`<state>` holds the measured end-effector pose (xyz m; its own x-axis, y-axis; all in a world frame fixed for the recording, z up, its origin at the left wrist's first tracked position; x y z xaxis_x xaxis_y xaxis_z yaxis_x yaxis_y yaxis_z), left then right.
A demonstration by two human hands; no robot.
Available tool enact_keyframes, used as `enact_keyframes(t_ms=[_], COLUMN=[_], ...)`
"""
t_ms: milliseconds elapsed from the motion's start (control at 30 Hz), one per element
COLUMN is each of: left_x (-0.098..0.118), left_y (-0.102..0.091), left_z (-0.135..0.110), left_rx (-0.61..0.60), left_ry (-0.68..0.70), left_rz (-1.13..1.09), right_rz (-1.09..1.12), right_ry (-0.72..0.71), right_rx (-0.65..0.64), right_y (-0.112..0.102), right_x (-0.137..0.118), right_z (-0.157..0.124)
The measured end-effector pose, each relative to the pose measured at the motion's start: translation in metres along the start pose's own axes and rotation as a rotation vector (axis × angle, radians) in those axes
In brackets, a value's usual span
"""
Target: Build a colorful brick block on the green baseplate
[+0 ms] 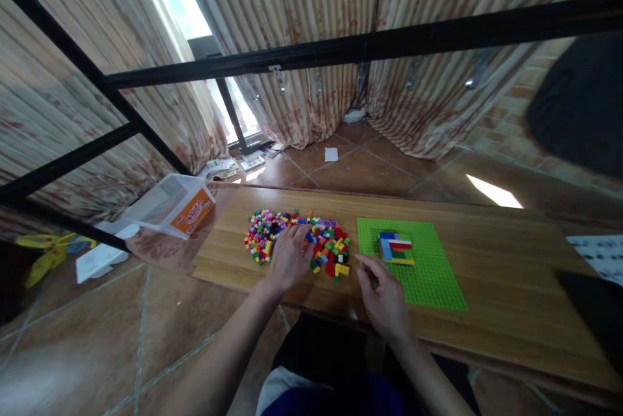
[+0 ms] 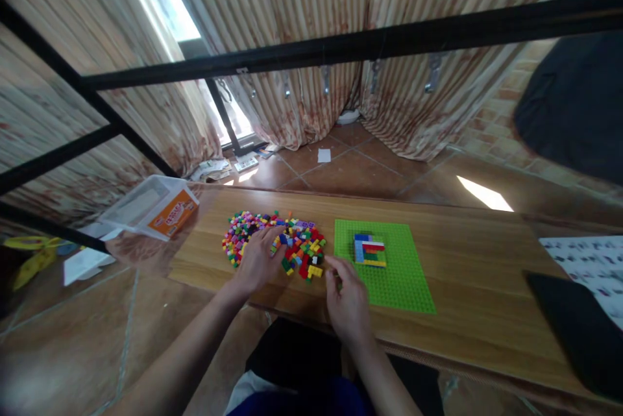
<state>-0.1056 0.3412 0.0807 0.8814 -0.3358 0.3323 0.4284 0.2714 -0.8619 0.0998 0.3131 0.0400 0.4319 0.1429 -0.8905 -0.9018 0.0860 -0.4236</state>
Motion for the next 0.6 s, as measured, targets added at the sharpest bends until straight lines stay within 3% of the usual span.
enact_keyframes(t_ms=[133,267,367,500,600], left_x=[0.038,0.077,0.095,0.110,0.114], left_y=[0.006,0.032,0.052,0.074,0.082], left_z=[-0.011,-0.019,-0.019,-0.015,-0.011], left_rx=[0.028,-0.017,-0.053,-0.122,-0.117], left_ry=[-0.050,-0.105,-0.173,-0.245,-0.258], left_rz=[-0.374,-0.799,-1.020,-1.149,-1.096], right_rz=[0.101,0.156,0.167,0.159,0.069], right_ry=[0.082,0.077,0.079,0.108,0.113], right_rx=[-0.086,-0.135,-0.129,-0.107,-0.055], right_y=[-0.001,-0.014,-0.030,-0.051,-0.067], right_x=[-0.004,0.000,0.011,0.030,0.044], right_z=[-0.007,-0.011,-0.012,-0.011,-0.004])
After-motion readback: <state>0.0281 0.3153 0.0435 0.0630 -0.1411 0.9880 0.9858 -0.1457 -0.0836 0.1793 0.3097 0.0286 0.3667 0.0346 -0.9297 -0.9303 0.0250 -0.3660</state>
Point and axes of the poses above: each hand's wrist, its own z-axis towards the middle knuckle, its own y-axis out of the palm, x = y × z, the point moved 6 cm from there along z, towards the middle knuckle, and after that the axes turned 7 degrees about y, right-handed, at the moved point
